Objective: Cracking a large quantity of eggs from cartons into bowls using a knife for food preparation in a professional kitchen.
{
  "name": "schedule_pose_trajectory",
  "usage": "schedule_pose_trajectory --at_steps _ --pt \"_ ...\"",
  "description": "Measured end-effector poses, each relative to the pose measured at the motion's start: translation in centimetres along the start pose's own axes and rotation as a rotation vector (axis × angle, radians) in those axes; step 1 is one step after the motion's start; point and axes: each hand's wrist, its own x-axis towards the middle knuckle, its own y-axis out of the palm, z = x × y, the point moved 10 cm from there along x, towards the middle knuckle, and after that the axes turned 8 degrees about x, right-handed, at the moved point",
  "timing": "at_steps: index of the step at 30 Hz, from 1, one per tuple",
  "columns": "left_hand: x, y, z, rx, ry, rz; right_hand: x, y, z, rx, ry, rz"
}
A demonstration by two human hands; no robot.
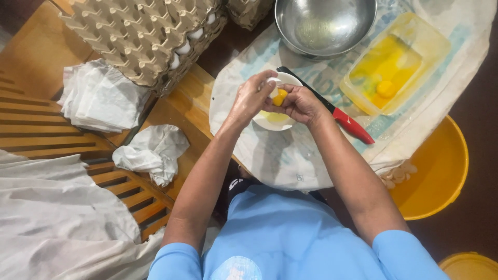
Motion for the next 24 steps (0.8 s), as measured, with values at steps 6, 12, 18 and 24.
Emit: schedule_pose_trajectory --at_steps 6,12,18,24 --pt "-0.6 -2.3 -2.9 0.118 0.087 -0.065 0.6 -1.3 0.5 -0.001 0.011 0.049" --pt "0.0 -1.4 -1.1 0.393 0.169 -0.153 1.3 -3.2 1.3 0.013 -0.042 0.065" --pt "1.0 2.1 4.6 0.917 0.21 -0.165 1.1 -4.4 1.4 0.031 -0.017 0.024" --pt "-0.3 2.9 2.7 1.067 0.332 -0.19 0.9 -4.0 1.9 0.041 -0.042 0.008"
